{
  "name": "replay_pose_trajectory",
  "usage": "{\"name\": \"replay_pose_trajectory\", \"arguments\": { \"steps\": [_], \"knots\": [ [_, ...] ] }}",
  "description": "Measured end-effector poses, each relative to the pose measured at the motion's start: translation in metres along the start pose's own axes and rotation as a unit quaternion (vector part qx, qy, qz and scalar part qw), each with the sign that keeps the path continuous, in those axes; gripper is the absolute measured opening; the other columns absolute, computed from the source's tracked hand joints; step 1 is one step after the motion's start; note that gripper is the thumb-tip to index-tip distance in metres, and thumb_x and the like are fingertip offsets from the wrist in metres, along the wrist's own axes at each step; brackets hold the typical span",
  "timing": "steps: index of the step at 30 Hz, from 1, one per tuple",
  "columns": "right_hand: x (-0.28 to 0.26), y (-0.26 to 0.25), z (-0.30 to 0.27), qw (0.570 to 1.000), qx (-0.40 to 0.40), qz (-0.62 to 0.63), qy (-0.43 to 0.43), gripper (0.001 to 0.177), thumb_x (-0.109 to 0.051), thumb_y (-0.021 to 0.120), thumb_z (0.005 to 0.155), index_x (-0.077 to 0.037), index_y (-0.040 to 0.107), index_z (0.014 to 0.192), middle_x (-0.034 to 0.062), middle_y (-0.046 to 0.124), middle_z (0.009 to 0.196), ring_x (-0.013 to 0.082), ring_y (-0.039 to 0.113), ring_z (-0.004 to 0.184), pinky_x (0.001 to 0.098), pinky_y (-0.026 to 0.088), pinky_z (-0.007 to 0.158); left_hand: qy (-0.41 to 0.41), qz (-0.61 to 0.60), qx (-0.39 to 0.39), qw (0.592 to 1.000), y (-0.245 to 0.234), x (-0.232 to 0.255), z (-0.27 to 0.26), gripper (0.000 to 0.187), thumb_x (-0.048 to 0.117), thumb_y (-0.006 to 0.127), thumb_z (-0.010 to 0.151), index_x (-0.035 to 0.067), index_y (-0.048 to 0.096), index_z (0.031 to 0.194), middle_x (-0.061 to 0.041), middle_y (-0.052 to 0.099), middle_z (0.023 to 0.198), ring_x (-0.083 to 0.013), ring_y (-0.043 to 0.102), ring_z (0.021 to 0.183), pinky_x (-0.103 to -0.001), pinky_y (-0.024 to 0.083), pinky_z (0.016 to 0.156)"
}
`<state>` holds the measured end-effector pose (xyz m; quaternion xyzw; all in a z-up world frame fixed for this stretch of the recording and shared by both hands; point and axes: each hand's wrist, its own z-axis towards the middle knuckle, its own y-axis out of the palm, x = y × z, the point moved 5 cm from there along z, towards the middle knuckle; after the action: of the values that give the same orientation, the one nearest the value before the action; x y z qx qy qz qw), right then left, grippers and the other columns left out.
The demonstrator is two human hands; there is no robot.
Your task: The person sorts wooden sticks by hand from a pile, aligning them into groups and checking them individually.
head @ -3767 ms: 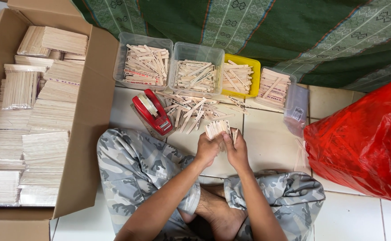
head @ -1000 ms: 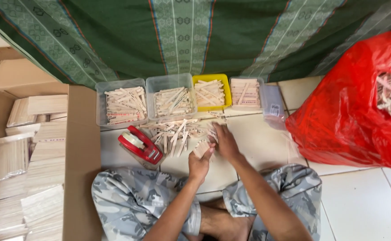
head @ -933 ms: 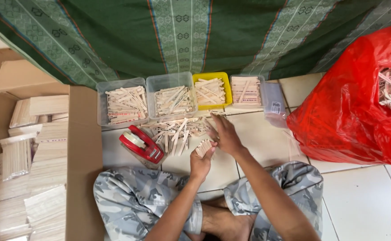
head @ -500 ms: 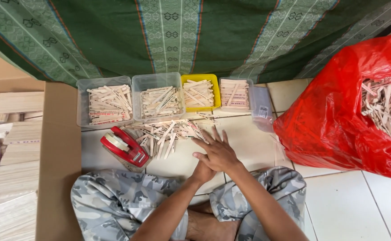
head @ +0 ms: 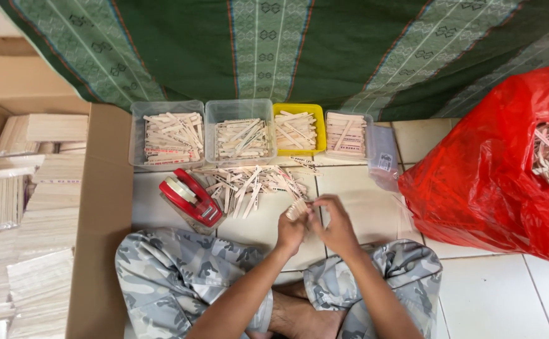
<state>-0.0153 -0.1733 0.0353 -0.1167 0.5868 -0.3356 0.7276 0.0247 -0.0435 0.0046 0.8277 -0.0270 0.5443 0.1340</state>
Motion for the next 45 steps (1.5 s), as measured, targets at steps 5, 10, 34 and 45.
{"name": "replay_pose_trajectory", "arguments": {
  "steps": [5, 10, 34, 45],
  "knots": [
    [0.021, 0.044, -0.04, 0.98, -0.167, -0.059, 0.093, 0.06, -0.005, 0.081, 0.073, -0.008, 0.052, 0.126, 0.0166, 0.055, 0.138, 0.039, 0.056, 0.131, 0.0499, 0.053, 0.103, -0.075, -0.131, 0.063, 0.986, 0.001, -0.039, 0.008, 0.023, 0.011, 0.066, 0.098, -0.004, 0.073, 0.114, -0.014, 0.075, 0.109, -0.0177, 0.061, 0.092, -0.031, 0.052, 0.086],
    [-0.002, 0.049, -0.028, 0.983, -0.163, -0.054, 0.066, 0.041, -0.005, 0.08, 0.076, -0.001, 0.063, 0.113, 0.0176, 0.06, 0.136, 0.0391, 0.06, 0.128, 0.0491, 0.055, 0.102, -0.157, -0.133, 0.1, 0.974, -0.004, -0.062, 0.011, 0.035, 0.019, 0.069, 0.098, -0.008, 0.067, 0.121, -0.019, 0.073, 0.107, -0.0219, 0.064, 0.094, -0.037, 0.052, 0.087],
    [0.034, 0.079, -0.04, 0.955, -0.194, -0.219, -0.055, 0.023, -0.002, 0.072, 0.08, -0.008, 0.059, 0.098, 0.0177, 0.061, 0.134, 0.042, 0.062, 0.123, 0.0505, 0.051, 0.108, 0.107, 0.559, -0.052, 0.82, -0.034, -0.054, 0.028, 0.022, 0.033, 0.043, 0.107, 0.022, 0.044, 0.127, -0.004, 0.033, 0.13, -0.0307, 0.039, 0.116, -0.045, 0.037, 0.094],
    [0.059, 0.088, -0.053, 0.919, -0.28, -0.279, 0.01, 0.061, -0.024, 0.064, 0.099, -0.012, 0.044, 0.155, 0.0175, 0.044, 0.16, 0.0407, 0.042, 0.145, 0.0529, 0.037, 0.118, 0.016, 0.799, -0.294, 0.524, -0.052, 0.008, -0.012, 0.08, 0.048, 0.04, 0.106, 0.019, -0.006, 0.164, -0.001, -0.016, 0.172, -0.0429, -0.005, 0.155, -0.067, 0.006, 0.12]
  ]
}}
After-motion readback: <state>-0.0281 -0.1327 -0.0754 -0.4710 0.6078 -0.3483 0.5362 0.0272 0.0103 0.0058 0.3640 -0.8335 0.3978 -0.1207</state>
